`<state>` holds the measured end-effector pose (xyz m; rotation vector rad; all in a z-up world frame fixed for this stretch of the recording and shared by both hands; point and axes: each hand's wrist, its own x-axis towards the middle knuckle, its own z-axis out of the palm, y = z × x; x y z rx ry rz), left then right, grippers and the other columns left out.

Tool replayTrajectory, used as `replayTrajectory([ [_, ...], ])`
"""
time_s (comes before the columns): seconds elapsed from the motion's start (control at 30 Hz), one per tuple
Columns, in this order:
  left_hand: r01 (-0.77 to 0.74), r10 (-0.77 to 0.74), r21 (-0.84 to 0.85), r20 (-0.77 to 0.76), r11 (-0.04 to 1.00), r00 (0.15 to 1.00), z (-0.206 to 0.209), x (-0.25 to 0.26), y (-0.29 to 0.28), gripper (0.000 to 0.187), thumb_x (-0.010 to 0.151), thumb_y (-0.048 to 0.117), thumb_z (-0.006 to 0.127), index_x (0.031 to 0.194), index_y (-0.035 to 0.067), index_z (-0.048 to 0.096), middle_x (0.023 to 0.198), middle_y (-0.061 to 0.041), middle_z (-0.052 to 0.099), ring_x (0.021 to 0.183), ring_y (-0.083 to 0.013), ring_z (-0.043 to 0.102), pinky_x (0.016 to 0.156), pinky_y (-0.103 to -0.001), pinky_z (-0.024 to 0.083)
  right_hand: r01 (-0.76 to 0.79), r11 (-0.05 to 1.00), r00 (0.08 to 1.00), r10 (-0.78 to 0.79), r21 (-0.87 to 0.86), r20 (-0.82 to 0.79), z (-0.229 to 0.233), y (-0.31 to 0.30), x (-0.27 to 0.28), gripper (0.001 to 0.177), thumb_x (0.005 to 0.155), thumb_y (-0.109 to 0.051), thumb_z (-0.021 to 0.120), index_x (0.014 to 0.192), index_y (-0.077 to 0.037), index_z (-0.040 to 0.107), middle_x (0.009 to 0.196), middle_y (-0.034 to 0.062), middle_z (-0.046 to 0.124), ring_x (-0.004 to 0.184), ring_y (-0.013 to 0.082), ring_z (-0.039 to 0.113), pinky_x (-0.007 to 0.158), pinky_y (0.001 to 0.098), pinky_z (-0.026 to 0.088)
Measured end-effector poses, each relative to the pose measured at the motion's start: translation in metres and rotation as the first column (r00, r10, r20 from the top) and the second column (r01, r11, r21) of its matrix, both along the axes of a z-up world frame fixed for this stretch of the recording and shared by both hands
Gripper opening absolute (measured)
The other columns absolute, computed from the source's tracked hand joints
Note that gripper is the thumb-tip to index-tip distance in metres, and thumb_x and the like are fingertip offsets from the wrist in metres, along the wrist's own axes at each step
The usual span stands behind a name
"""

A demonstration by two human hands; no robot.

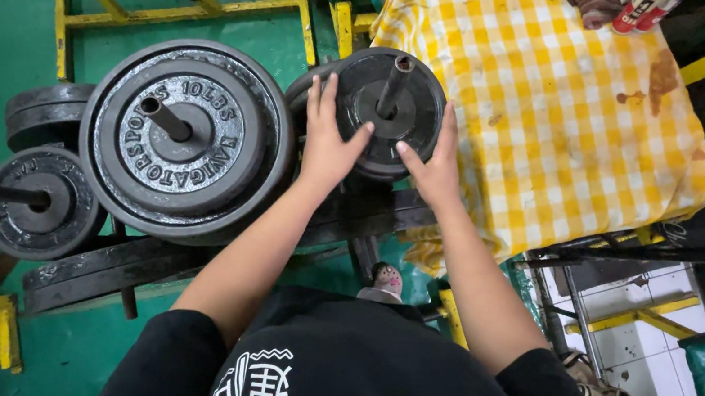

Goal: Moving and stacking barbell weight plates on various storage racks and benches in a gym.

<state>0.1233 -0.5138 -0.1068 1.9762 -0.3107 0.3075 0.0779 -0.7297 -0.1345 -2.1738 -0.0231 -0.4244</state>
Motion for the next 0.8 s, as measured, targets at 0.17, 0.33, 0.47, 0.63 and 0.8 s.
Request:
replayTrajectory([
  [0.17,-0.066,0.056,-0.103,-0.095,0.992,0.994,-0.003,0.027,-0.003,0.086,0.093,0.014,0.076,0.163,0.009,0.028,0.159,-0.028,0.041,0.153,-0.0445,0.032,0.125,-0.046,0.028,0.069,0.932,0.997,-0.054,0.357,-0.054,-0.017,-0.007,0.019,0.085,0.097,-0.022,0.074,0.162,0.001,0.025,0.164,0.0198,0.035,0.153,0.0296,0.034,0.126,0.0397,0.026],
  [0.33,-0.121,0.082,-0.203,-0.192,0.972,0.978,0.006,0.038,-0.006,0.072,0.095,0.015,0.071,0.158,0.008,0.036,0.151,-0.024,0.053,0.144,-0.0344,0.048,0.117,-0.038,0.039,0.047,0.788,0.999,-0.026,0.614,-0.043,-0.014,0.004,0.022,0.070,0.099,-0.017,0.068,0.158,-0.002,0.034,0.157,0.0122,0.047,0.147,0.0227,0.043,0.123,0.0360,0.031],
  [0.47,-0.152,0.069,-0.332,-0.248,0.931,0.966,-0.013,0.048,-0.010,0.061,0.098,0.012,0.065,0.154,0.007,0.042,0.147,-0.019,0.060,0.135,-0.0258,0.060,0.113,-0.034,0.044,0.037,0.714,0.999,-0.040,0.699,-0.013,-0.020,0.004,0.024,0.062,0.103,-0.014,0.062,0.158,-0.002,0.036,0.157,0.0110,0.048,0.147,0.0221,0.043,0.124,0.0354,0.030],
  [0.63,-0.136,0.069,-0.319,-0.214,0.938,0.974,-0.015,0.047,-0.009,0.052,0.101,0.009,0.062,0.151,0.005,0.049,0.145,-0.018,0.062,0.135,-0.0255,0.060,0.114,-0.034,0.043,0.057,0.731,0.998,-0.061,0.680,-0.018,-0.027,0.004,0.026,0.058,0.105,-0.015,0.060,0.157,-0.003,0.038,0.156,0.0120,0.050,0.146,0.0231,0.045,0.123,0.0363,0.032],
  [0.8,-0.124,0.067,-0.249,-0.227,0.961,0.972,0.014,0.034,-0.005,0.050,0.101,0.011,0.061,0.150,0.006,0.051,0.142,-0.018,0.063,0.134,-0.0262,0.061,0.111,-0.034,0.044,0.064,0.869,0.993,-0.104,0.491,0.053,-0.008,0.008,0.020,0.056,0.107,-0.017,0.059,0.158,-0.004,0.038,0.160,0.0138,0.044,0.150,0.0254,0.039,0.125,0.0368,0.028],
])
